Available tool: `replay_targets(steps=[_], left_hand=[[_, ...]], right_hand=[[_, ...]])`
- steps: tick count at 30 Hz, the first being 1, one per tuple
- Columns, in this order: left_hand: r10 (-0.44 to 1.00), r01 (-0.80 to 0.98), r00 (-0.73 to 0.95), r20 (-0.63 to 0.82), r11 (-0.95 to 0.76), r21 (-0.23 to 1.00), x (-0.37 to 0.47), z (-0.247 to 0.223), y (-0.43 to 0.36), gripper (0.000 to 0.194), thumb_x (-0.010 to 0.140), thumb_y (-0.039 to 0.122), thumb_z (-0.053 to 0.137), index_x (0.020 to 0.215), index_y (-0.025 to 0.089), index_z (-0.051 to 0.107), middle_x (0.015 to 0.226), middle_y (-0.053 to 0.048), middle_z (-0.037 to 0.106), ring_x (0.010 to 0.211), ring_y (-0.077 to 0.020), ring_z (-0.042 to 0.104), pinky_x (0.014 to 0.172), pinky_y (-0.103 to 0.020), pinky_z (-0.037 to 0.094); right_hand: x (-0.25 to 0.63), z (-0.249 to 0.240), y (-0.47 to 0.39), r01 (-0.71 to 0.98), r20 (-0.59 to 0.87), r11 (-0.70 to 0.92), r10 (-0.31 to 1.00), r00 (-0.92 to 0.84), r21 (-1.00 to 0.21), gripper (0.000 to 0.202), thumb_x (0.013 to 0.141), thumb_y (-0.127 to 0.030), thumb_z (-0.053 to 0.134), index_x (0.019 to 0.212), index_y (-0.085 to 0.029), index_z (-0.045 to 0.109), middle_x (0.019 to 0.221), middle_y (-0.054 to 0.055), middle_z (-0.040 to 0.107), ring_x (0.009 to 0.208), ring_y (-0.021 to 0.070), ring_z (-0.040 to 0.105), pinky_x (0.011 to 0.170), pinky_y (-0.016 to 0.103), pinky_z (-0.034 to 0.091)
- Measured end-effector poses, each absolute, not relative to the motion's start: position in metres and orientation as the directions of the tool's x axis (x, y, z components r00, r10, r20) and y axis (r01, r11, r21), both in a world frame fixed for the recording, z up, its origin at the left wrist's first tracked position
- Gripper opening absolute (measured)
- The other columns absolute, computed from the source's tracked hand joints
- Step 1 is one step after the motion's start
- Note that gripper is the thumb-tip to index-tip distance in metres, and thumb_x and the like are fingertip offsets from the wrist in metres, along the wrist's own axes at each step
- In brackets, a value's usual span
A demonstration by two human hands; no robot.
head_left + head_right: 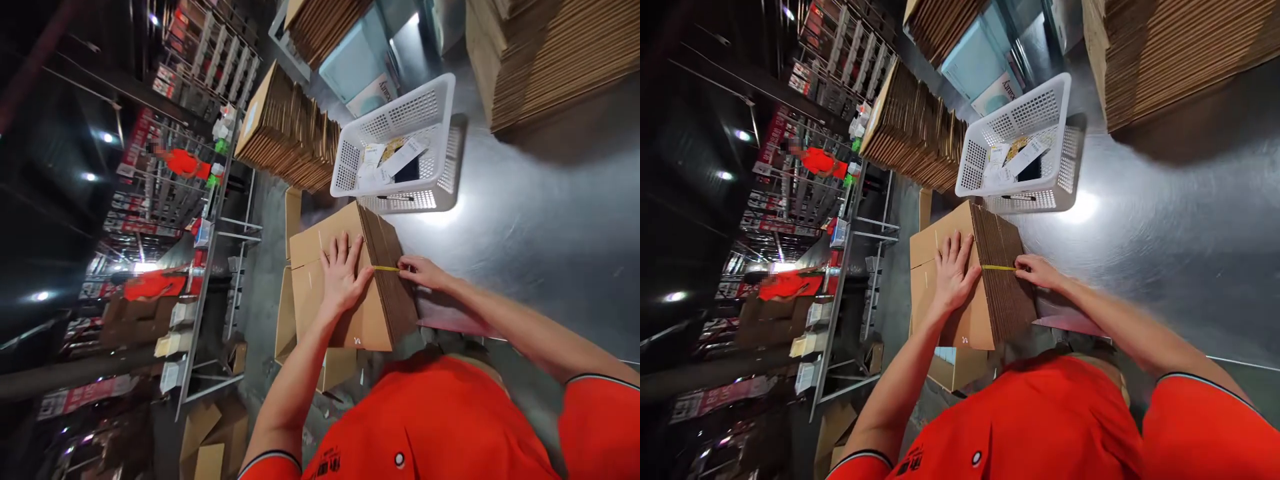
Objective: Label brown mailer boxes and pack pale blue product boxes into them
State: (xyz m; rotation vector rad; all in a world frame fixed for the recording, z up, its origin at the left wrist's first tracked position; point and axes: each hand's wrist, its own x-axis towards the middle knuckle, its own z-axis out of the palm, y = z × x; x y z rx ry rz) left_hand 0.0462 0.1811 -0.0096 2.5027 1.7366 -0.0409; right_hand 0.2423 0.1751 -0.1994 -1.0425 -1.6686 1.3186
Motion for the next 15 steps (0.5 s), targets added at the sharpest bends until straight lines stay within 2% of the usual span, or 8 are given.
replay_targets(steps=[2, 5, 8, 11, 15], left_hand=[[0.935, 0.937, 0.347, -0.079, -0.343, 0.065, 0.046, -0.009, 0.181, 0.067, 0.098, 0.057, 0.044, 0.16, 0.032, 0.032, 0.172, -0.005, 0.019, 0.16, -0.0341, 0.006, 0.125, -0.063, 0.002], [0.934, 0.937, 0.347, -0.083, -0.342, 0.068, 0.047, -0.009, 0.181, 0.067, 0.098, 0.056, 0.045, 0.16, 0.031, 0.033, 0.172, -0.006, 0.018, 0.16, -0.0343, 0.006, 0.126, -0.062, 0.001], [0.932, 0.936, 0.351, -0.087, -0.347, 0.053, 0.047, -0.009, 0.18, 0.068, 0.099, 0.056, 0.045, 0.16, 0.031, 0.032, 0.172, -0.006, 0.018, 0.159, -0.035, 0.006, 0.126, -0.063, 0.001], [0.932, 0.937, 0.35, -0.096, -0.35, 0.02, 0.048, -0.008, 0.18, 0.068, 0.099, 0.057, 0.044, 0.16, 0.031, 0.031, 0.172, -0.006, 0.016, 0.159, -0.0346, 0.007, 0.125, -0.064, 0.004], [0.933, 0.938, 0.344, -0.106, -0.347, -0.019, 0.049, -0.008, 0.18, 0.068, 0.099, 0.057, 0.045, 0.16, 0.033, 0.03, 0.173, -0.005, 0.016, 0.159, -0.0346, 0.007, 0.125, -0.064, 0.006]], right_hand=[[0.24, -0.2, 0.174, 0.173, 0.095, 0.164, 0.933, -0.347, -0.971, 0.026, 0.087, -0.044, 0.049, 0.094, -0.023, 0.063, 0.095, 0.007, 0.068, 0.088, 0.0243, 0.06, 0.085, 0.036, 0.046], [0.232, -0.203, 0.172, 0.269, 0.114, 0.196, 0.949, -0.294, -0.943, 0.03, 0.091, -0.032, 0.045, 0.111, -0.023, 0.065, 0.108, 0.009, 0.07, 0.095, 0.026, 0.063, 0.087, 0.037, 0.047], [0.224, -0.203, 0.169, 0.413, 0.082, 0.202, 0.953, -0.291, -0.888, 0.033, 0.089, -0.02, 0.045, 0.114, -0.021, 0.065, 0.105, 0.01, 0.07, 0.094, 0.026, 0.063, 0.084, 0.035, 0.047], [0.224, -0.2, 0.166, 0.44, 0.124, 0.254, 0.945, -0.304, -0.861, 0.031, 0.089, -0.017, 0.044, 0.111, -0.02, 0.066, 0.104, 0.011, 0.066, 0.093, 0.0243, 0.061, 0.083, 0.034, 0.047], [0.237, -0.194, 0.165, 0.245, 0.202, 0.308, 0.903, -0.378, -0.919, 0.019, 0.086, -0.019, 0.048, 0.091, -0.02, 0.066, 0.107, 0.008, 0.06, 0.099, 0.0215, 0.059, 0.088, 0.034, 0.049]])
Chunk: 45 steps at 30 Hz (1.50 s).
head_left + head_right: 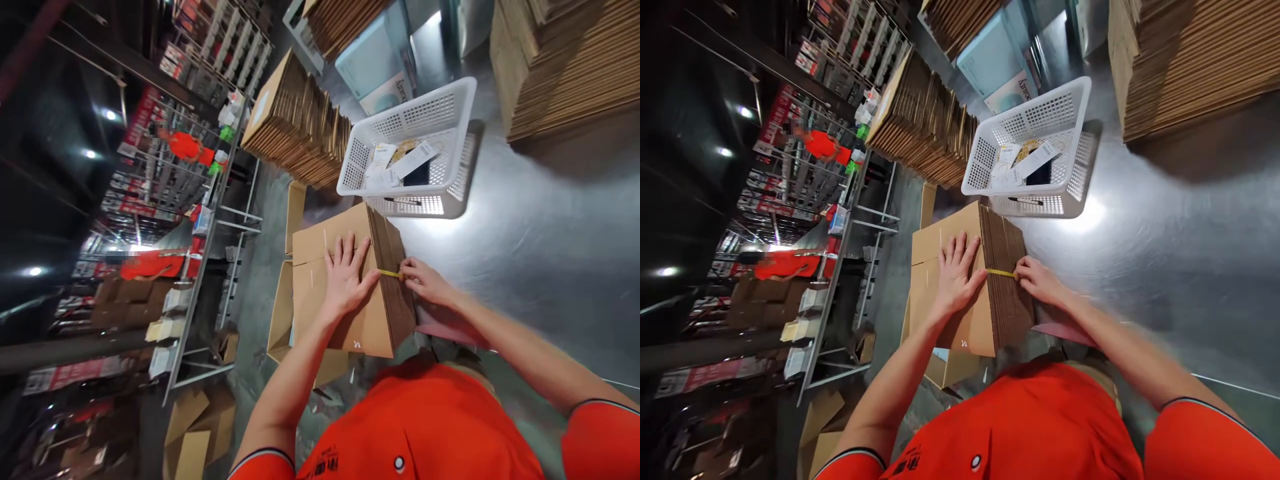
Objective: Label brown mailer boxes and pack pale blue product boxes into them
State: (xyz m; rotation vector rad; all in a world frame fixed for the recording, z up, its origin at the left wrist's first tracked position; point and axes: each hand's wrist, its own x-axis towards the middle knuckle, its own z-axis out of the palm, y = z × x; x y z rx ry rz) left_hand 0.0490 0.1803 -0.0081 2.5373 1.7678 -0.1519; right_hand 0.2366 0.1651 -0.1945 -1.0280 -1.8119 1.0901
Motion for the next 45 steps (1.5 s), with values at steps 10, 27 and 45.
replay_targets(steps=[10, 27, 45], left_hand=[[0.934, 0.944, 0.331, -0.136, -0.327, 0.049, 0.06, -0.002, 0.181, 0.068, 0.098, 0.057, 0.047, 0.159, 0.032, 0.032, 0.172, -0.006, 0.015, 0.159, -0.0349, 0.008, 0.125, -0.067, 0.006], [0.917, 0.899, 0.384, -0.11, -0.344, 0.271, 0.065, 0.005, 0.187, 0.074, 0.094, 0.072, 0.042, 0.158, 0.037, 0.033, 0.171, -0.006, 0.015, 0.159, -0.0378, 0.008, 0.123, -0.073, 0.0], [0.918, 0.887, 0.392, -0.059, -0.36, 0.29, 0.064, 0.005, 0.185, 0.073, 0.095, 0.072, 0.04, 0.158, 0.037, 0.034, 0.171, -0.007, 0.019, 0.158, -0.038, 0.012, 0.123, -0.072, 0.001]], right_hand=[[0.256, -0.152, 0.176, 0.293, -0.12, 0.045, 0.845, -0.522, -0.955, 0.033, 0.086, -0.043, 0.044, 0.07, -0.02, 0.061, 0.069, 0.002, 0.059, 0.068, 0.0178, 0.056, 0.065, 0.03, 0.044], [0.257, -0.151, 0.19, 0.128, -0.337, -0.316, 0.805, -0.488, -0.94, 0.037, 0.064, -0.054, 0.056, 0.072, -0.018, 0.06, 0.069, 0.002, 0.059, 0.064, 0.0161, 0.061, 0.052, 0.027, 0.052], [0.258, -0.159, 0.191, 0.45, -0.074, 0.072, 0.951, -0.299, -0.89, 0.042, 0.079, -0.065, 0.043, 0.067, -0.025, 0.048, 0.066, 0.006, 0.058, 0.07, 0.0259, 0.059, 0.069, 0.04, 0.051]])
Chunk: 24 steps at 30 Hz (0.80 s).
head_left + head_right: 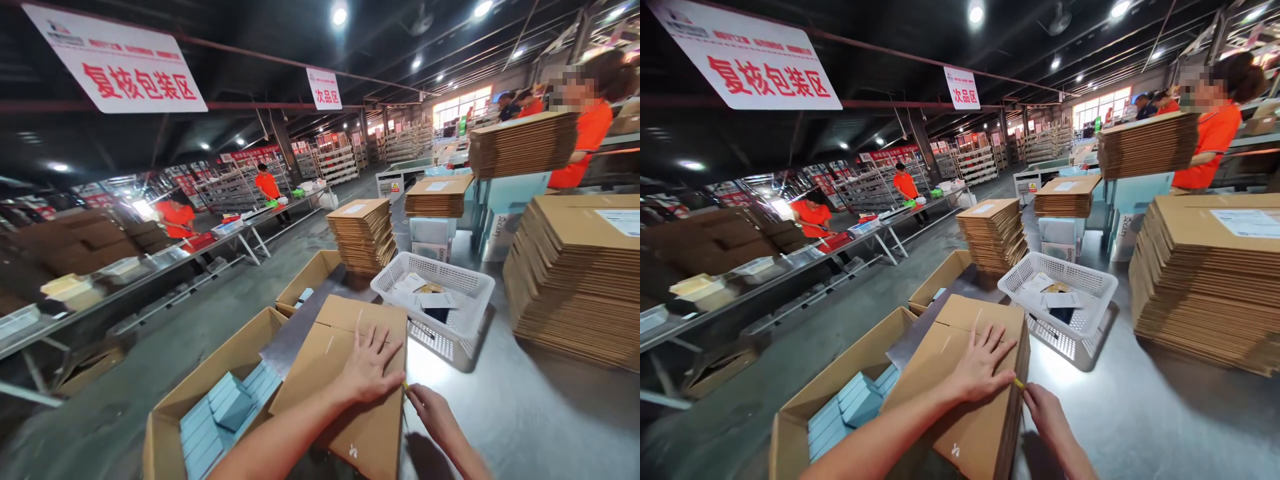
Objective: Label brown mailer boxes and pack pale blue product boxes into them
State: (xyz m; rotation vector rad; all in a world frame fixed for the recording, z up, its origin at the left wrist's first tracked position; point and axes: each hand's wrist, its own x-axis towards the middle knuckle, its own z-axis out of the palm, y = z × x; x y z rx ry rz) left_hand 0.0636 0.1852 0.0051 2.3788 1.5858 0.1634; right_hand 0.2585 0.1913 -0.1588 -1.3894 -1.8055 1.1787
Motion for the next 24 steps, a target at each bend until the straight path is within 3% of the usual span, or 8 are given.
replay_targets(steps=[2, 4, 8, 12, 14, 19, 24], left_hand=[[0.919, 0.886, 0.389, -0.06, -0.356, 0.296, 0.064, 0.005, 0.185, 0.073, 0.094, 0.072, 0.041, 0.158, 0.037, 0.034, 0.171, -0.007, 0.019, 0.158, -0.0379, 0.012, 0.123, -0.072, 0.0], [0.92, 0.887, 0.386, -0.073, -0.348, 0.302, 0.064, 0.006, 0.185, 0.073, 0.094, 0.072, 0.042, 0.158, 0.037, 0.035, 0.171, -0.007, 0.019, 0.158, -0.0382, 0.012, 0.123, -0.073, 0.001], [0.921, 0.884, 0.387, -0.045, -0.356, 0.304, 0.063, 0.005, 0.186, 0.072, 0.094, 0.073, 0.04, 0.157, 0.038, 0.035, 0.171, -0.006, 0.019, 0.158, -0.0379, 0.012, 0.122, -0.073, 0.001], [0.921, 0.887, 0.388, -0.034, -0.363, 0.286, 0.064, 0.004, 0.187, 0.072, 0.094, 0.072, 0.042, 0.157, 0.038, 0.035, 0.171, -0.006, 0.022, 0.158, -0.0386, 0.015, 0.122, -0.073, 0.004], [0.921, 0.895, 0.388, -0.046, -0.364, 0.258, 0.063, 0.005, 0.185, 0.071, 0.095, 0.07, 0.043, 0.157, 0.037, 0.037, 0.17, -0.007, 0.024, 0.158, -0.0382, 0.015, 0.123, -0.072, 0.004], [0.934, 0.934, 0.346, -0.086, -0.334, 0.126, 0.062, 0.006, 0.182, 0.068, 0.097, 0.062, 0.048, 0.157, 0.034, 0.037, 0.171, -0.007, 0.023, 0.158, -0.0374, 0.014, 0.124, -0.07, 0.006], [0.929, 0.935, 0.354, -0.103, -0.351, 0.05, 0.061, 0.002, 0.185, 0.067, 0.099, 0.059, 0.044, 0.159, 0.03, 0.034, 0.171, -0.007, 0.02, 0.158, -0.0375, 0.012, 0.124, -0.068, 0.007]], right_hand=[[0.25, -0.163, 0.191, 0.53, -0.003, 0.096, 0.983, -0.182, -0.842, 0.039, 0.08, -0.062, 0.04, 0.065, -0.027, 0.038, 0.065, 0.007, 0.057, 0.067, 0.0274, 0.058, 0.072, 0.044, 0.049], [0.241, -0.168, 0.189, 0.52, -0.025, 0.036, 0.994, -0.109, -0.853, 0.033, 0.081, -0.06, 0.04, 0.073, -0.028, 0.043, 0.065, 0.006, 0.057, 0.065, 0.0283, 0.059, 0.071, 0.044, 0.049], [0.24, -0.172, 0.181, 0.315, -0.055, 0.001, 0.984, -0.17, -0.949, 0.04, 0.081, -0.064, 0.048, 0.097, -0.029, 0.057, 0.081, 0.007, 0.064, 0.077, 0.0299, 0.066, 0.077, 0.043, 0.055], [0.251, -0.159, 0.173, 0.041, -0.14, -0.133, 0.94, -0.31, -0.99, 0.051, 0.078, -0.075, 0.056, 0.092, -0.026, 0.061, 0.097, 0.008, 0.066, 0.095, 0.0292, 0.066, 0.087, 0.043, 0.058], [0.249, -0.146, 0.168, -0.019, -0.204, -0.221, 0.927, -0.315, -0.975, 0.056, 0.079, -0.079, 0.053, 0.087, -0.025, 0.059, 0.096, 0.008, 0.064, 0.095, 0.027, 0.065, 0.084, 0.04, 0.058], [0.227, -0.139, 0.169, 0.142, -0.228, -0.205, 0.959, -0.17, -0.968, 0.056, 0.086, -0.077, 0.038, 0.077, -0.024, 0.048, 0.076, 0.004, 0.057, 0.075, 0.0201, 0.059, 0.07, 0.033, 0.055], [0.22, -0.171, 0.173, 0.258, -0.275, -0.236, 0.953, -0.13, -0.937, 0.033, 0.095, -0.052, 0.045, 0.08, -0.023, 0.051, 0.082, 0.004, 0.06, 0.079, 0.0185, 0.057, 0.072, 0.029, 0.048]])
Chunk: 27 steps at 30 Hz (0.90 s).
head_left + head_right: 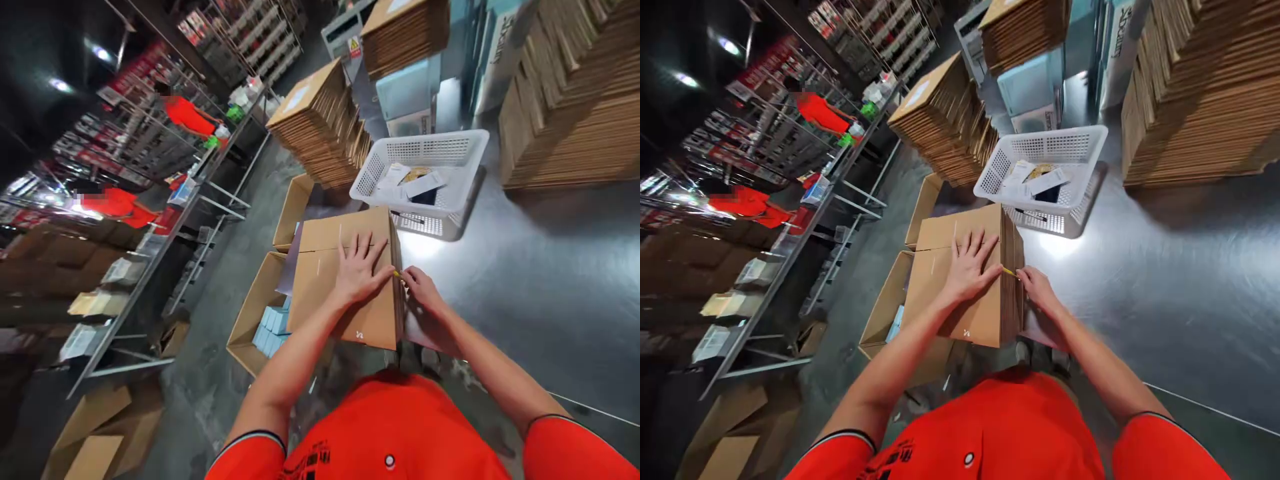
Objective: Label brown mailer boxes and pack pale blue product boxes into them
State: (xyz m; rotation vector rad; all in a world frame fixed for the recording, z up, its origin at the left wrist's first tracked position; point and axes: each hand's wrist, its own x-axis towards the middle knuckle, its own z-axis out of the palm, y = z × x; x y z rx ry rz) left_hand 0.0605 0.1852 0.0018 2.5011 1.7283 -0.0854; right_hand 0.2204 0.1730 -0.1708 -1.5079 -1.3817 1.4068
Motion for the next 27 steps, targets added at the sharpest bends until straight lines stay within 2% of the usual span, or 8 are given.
replay_targets(steps=[7, 10, 12, 15, 17, 19, 23, 27], left_hand=[[0.937, 0.941, 0.337, -0.091, -0.335, 0.038, 0.057, -0.004, 0.184, 0.068, 0.098, 0.059, 0.047, 0.159, 0.033, 0.033, 0.172, -0.005, 0.02, 0.159, -0.0363, 0.011, 0.124, -0.068, 0.006], [0.936, 0.94, 0.341, -0.086, -0.338, 0.051, 0.057, -0.005, 0.184, 0.068, 0.097, 0.06, 0.047, 0.159, 0.034, 0.034, 0.172, -0.004, 0.02, 0.159, -0.0359, 0.012, 0.125, -0.067, 0.005], [0.936, 0.94, 0.34, -0.085, -0.337, 0.053, 0.057, -0.004, 0.184, 0.068, 0.097, 0.06, 0.048, 0.159, 0.033, 0.034, 0.172, -0.004, 0.02, 0.159, -0.0359, 0.011, 0.125, -0.067, 0.004], [0.94, 0.944, 0.329, -0.093, -0.326, 0.05, 0.056, -0.002, 0.184, 0.067, 0.098, 0.058, 0.048, 0.159, 0.032, 0.035, 0.172, -0.005, 0.02, 0.159, -0.0363, 0.011, 0.125, -0.067, 0.004], [0.94, 0.944, 0.331, -0.089, -0.328, 0.047, 0.057, -0.002, 0.183, 0.067, 0.098, 0.057, 0.048, 0.159, 0.032, 0.035, 0.172, -0.005, 0.021, 0.159, -0.036, 0.011, 0.125, -0.067, 0.006], [0.937, 0.94, 0.339, -0.083, -0.335, 0.059, 0.059, -0.003, 0.183, 0.065, 0.099, 0.056, 0.046, 0.158, 0.033, 0.035, 0.172, -0.004, 0.021, 0.159, -0.0351, 0.011, 0.125, -0.066, 0.007], [0.931, 0.928, 0.351, -0.098, -0.332, 0.172, 0.05, -0.001, 0.192, 0.058, 0.102, 0.055, 0.04, 0.156, 0.034, 0.038, 0.17, -0.003, 0.025, 0.159, -0.0324, 0.014, 0.125, -0.066, 0.009], [0.952, 0.846, 0.303, 0.05, -0.293, 0.445, -0.003, 0.019, 0.205, 0.061, 0.104, 0.056, 0.028, 0.158, 0.028, 0.035, 0.168, -0.007, 0.033, 0.157, -0.0255, 0.024, 0.127, -0.052, 0.022]], right_hand=[[0.291, -0.194, 0.196, 0.434, -0.277, -0.285, 0.957, 0.083, -0.854, 0.035, 0.091, -0.012, 0.056, 0.066, -0.024, 0.035, 0.084, 0.01, 0.056, 0.108, 0.0246, 0.052, 0.092, 0.035, 0.036], [0.301, -0.203, 0.204, 0.351, -0.308, -0.327, 0.945, 0.111, -0.877, 0.022, 0.095, -0.021, 0.057, 0.075, -0.02, 0.048, 0.095, 0.014, 0.061, 0.112, 0.0266, 0.052, 0.094, 0.037, 0.039], [0.288, -0.208, 0.201, 0.235, -0.338, -0.343, 0.939, 0.065, -0.909, 0.016, 0.1, -0.032, 0.053, 0.096, -0.018, 0.059, 0.105, 0.014, 0.065, 0.108, 0.0249, 0.058, 0.091, 0.035, 0.046], [0.258, -0.216, 0.182, 0.035, -0.342, -0.341, 0.94, -0.014, -0.939, 0.039, 0.105, -0.042, 0.035, 0.133, -0.019, 0.051, 0.13, 0.015, 0.064, 0.113, 0.0208, 0.064, 0.088, 0.031, 0.053], [0.242, -0.221, 0.164, -0.085, -0.318, -0.319, 0.948, -0.033, -0.944, 0.048, 0.105, -0.046, 0.032, 0.144, -0.021, 0.043, 0.148, 0.014, 0.055, 0.126, 0.019, 0.06, 0.094, 0.03, 0.054], [0.231, -0.225, 0.146, -0.16, -0.282, -0.283, 0.959, -0.033, -0.946, 0.054, 0.1, -0.051, 0.041, 0.147, -0.023, 0.042, 0.155, 0.01, 0.048, 0.135, 0.0192, 0.053, 0.101, 0.031, 0.052], [0.223, -0.231, 0.132, -0.018, -0.28, -0.28, 0.96, -0.013, -0.96, 0.052, 0.096, -0.051, 0.051, 0.142, -0.028, 0.053, 0.146, 0.006, 0.059, 0.131, 0.0225, 0.058, 0.101, 0.038, 0.054], [0.228, -0.225, 0.142, 0.195, -0.343, -0.346, 0.938, 0.051, -0.918, 0.041, 0.099, -0.033, 0.044, 0.133, -0.02, 0.062, 0.126, 0.014, 0.07, 0.111, 0.0258, 0.068, 0.093, 0.04, 0.056]])
